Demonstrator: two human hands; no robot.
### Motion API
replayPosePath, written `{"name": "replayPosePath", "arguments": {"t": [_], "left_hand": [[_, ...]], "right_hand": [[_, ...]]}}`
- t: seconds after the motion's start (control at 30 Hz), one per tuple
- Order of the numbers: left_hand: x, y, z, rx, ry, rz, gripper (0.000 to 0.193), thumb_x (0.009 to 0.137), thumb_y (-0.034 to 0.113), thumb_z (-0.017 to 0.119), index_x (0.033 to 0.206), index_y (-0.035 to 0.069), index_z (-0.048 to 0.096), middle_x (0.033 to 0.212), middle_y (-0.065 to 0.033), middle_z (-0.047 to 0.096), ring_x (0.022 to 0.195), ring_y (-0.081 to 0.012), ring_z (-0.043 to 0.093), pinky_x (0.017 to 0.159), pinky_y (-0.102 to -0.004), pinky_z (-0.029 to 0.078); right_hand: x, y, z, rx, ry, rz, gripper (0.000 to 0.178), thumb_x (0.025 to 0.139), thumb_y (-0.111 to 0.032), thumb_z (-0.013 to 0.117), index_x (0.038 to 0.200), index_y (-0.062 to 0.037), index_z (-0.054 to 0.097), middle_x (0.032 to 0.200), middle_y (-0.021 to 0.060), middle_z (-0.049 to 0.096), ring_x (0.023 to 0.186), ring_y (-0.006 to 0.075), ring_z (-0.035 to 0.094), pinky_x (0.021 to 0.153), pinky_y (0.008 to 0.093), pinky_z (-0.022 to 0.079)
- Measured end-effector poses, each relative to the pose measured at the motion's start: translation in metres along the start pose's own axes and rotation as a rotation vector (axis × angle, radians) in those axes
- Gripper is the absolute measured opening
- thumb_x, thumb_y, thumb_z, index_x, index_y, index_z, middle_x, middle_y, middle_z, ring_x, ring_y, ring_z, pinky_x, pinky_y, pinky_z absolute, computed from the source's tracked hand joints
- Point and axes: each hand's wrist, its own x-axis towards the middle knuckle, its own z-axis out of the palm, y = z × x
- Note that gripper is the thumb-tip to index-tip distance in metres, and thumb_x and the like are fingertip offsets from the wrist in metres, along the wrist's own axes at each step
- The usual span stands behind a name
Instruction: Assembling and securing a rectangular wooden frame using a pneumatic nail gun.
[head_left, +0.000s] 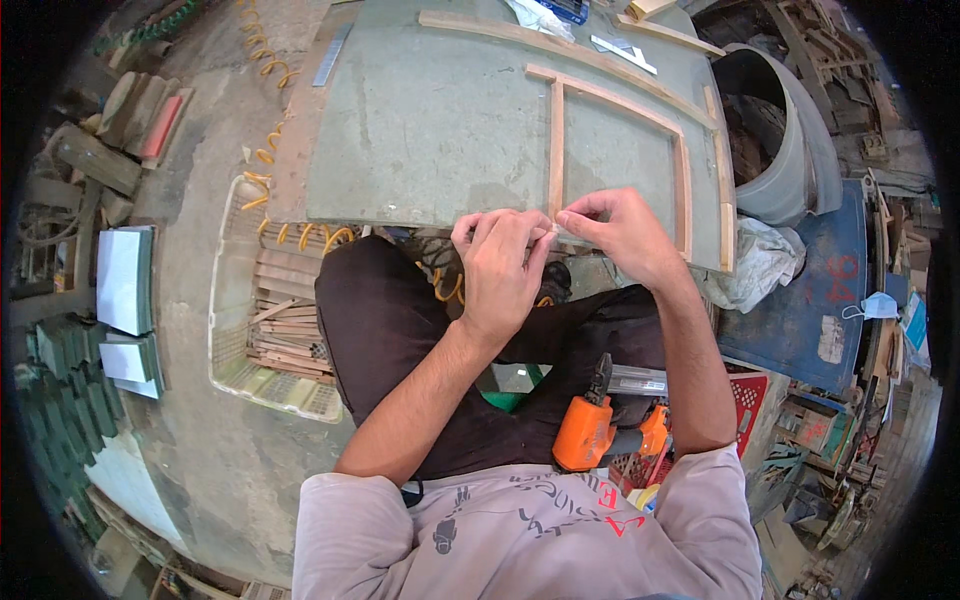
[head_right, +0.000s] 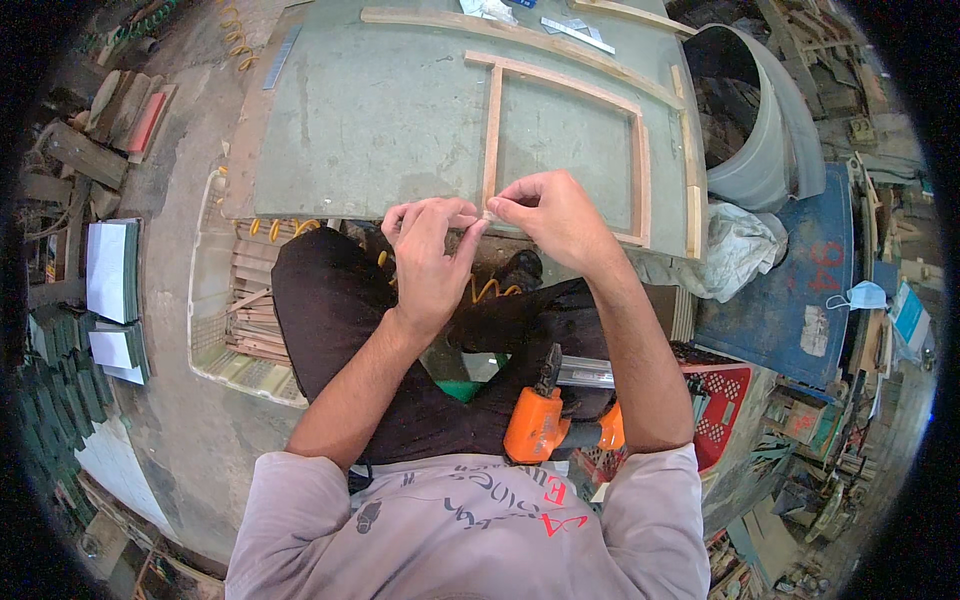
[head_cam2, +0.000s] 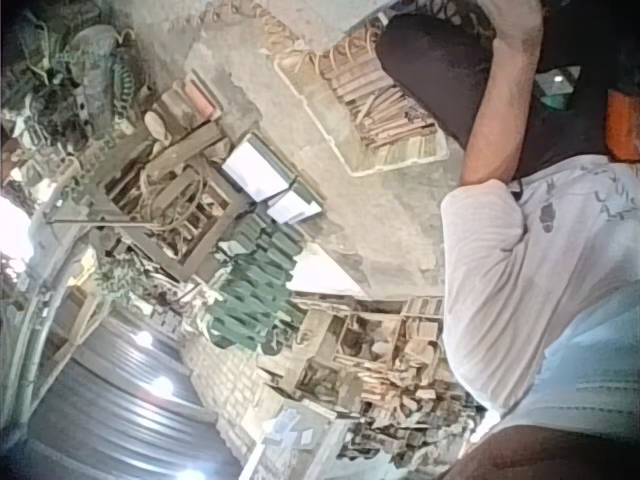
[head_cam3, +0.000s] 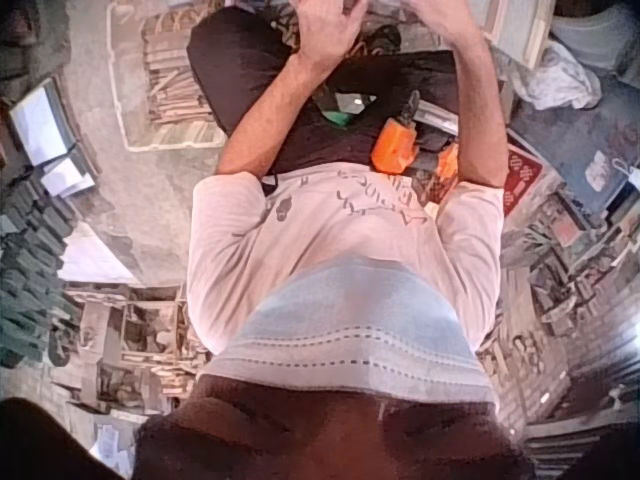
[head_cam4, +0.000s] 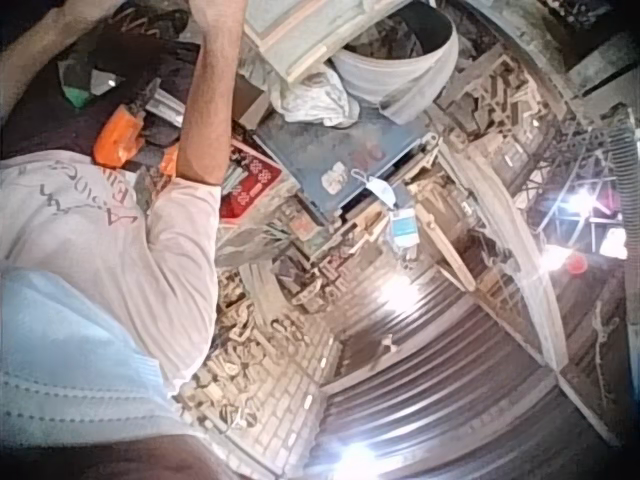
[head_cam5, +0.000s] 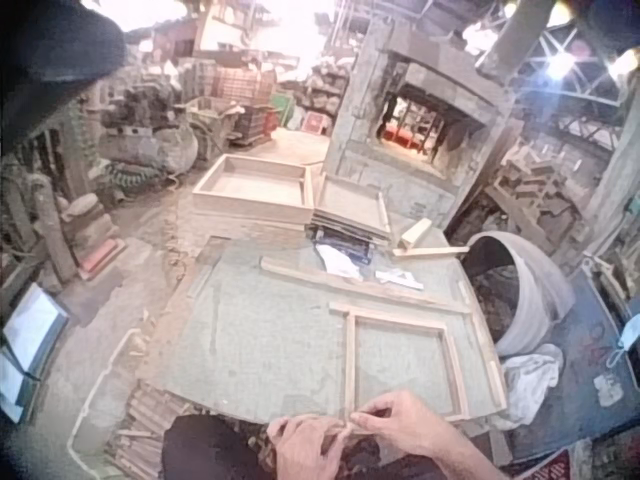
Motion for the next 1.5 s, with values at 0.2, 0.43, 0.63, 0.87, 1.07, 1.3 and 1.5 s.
{"name": "replayPosePath", "arguments": {"t": [0.2,0.43,0.63,0.87,1.07,1.3,1.5], "left_hand": [[0.008,0.002,-0.009,0.179,-0.088,0.096,0.02,0.076,0.011,0.072,0.094,0.016,0.066,0.096,0.0036,0.062,0.095,-0.017,0.055,0.087,-0.0373,0.03],[0.019,-0.005,-0.016,0.362,-0.24,0.261,0.015,0.074,0.015,0.072,0.088,0.018,0.068,0.101,0.0079,0.06,0.104,-0.0179,0.051,0.09,-0.0457,0.027],[0.034,-0.017,-0.031,0.351,-0.361,0.433,0.011,0.075,0.016,0.071,0.086,0.018,0.067,0.114,0.0074,0.059,0.12,-0.0199,0.046,0.097,-0.0518,0.023],[0.048,-0.015,-0.024,0.277,-0.39,0.506,0.007,0.078,0.017,0.069,0.083,0.018,0.065,0.112,0.0062,0.06,0.121,-0.0218,0.047,0.098,-0.0517,0.022],[0.048,-0.013,-0.026,0.337,-0.377,0.502,0.007,0.079,0.016,0.07,0.085,0.017,0.067,0.113,0.0055,0.062,0.121,-0.0239,0.049,0.1,-0.0492,0.022],[0.044,-0.005,-0.021,0.391,-0.417,0.452,0.008,0.083,0.016,0.069,0.091,0.016,0.07,0.117,0.0025,0.062,0.127,-0.0251,0.045,0.103,-0.0436,0.024],[0.045,-0.019,-0.022,0.451,-0.431,0.454,0.008,0.087,0.019,0.066,0.093,0.014,0.069,0.12,0.0023,0.061,0.128,-0.0256,0.043,0.104,-0.0434,0.021]], "right_hand": [[-0.004,-0.003,0.0,0.006,0.02,-0.041,0.025,0.089,-0.019,0.064,0.096,0.0048,0.067,0.081,0.0046,0.066,0.075,0.0081,0.057,0.069,0.0275,0.048],[-0.048,0.007,0.005,-0.157,0.499,-0.456,0.015,0.084,-0.011,0.063,0.093,0.0012,0.063,0.088,0.0114,0.063,0.089,0.0291,0.058,0.08,0.035,0.046],[-0.172,0.04,-0.006,-0.462,0.207,-0.423,0.012,0.08,-0.007,0.068,0.08,-0.003,0.057,0.077,0.011,0.054,0.076,0.0295,0.054,0.069,0.0387,0.043],[-0.252,0.083,-0.001,-0.251,0.325,-0.141,0.013,0.082,-0.003,0.066,0.095,-0.0012,0.065,0.083,0.0122,0.064,0.077,0.0287,0.063,0.067,0.0348,0.049],[-0.235,0.062,0.021,-0.001,0.494,-0.317,0.006,0.084,-0.004,0.065,0.088,0.0008,0.064,0.077,0.0114,0.063,0.068,0.0269,0.061,0.062,0.0339,0.047],[-0.249,0.079,0.038,0.192,0.729,-0.346,0.028,0.093,-0.011,0.057,0.072,0.0034,0.047,0.062,0.0129,0.04,0.056,0.0294,0.041,0.054,0.0371,0.035],[-0.262,0.098,0.048,0.462,0.718,-0.205,0.021,0.093,-0.016,0.057,0.088,0.0032,0.064,0.077,0.0104,0.066,0.068,0.0219,0.062,0.065,0.0301,0.048]]}}
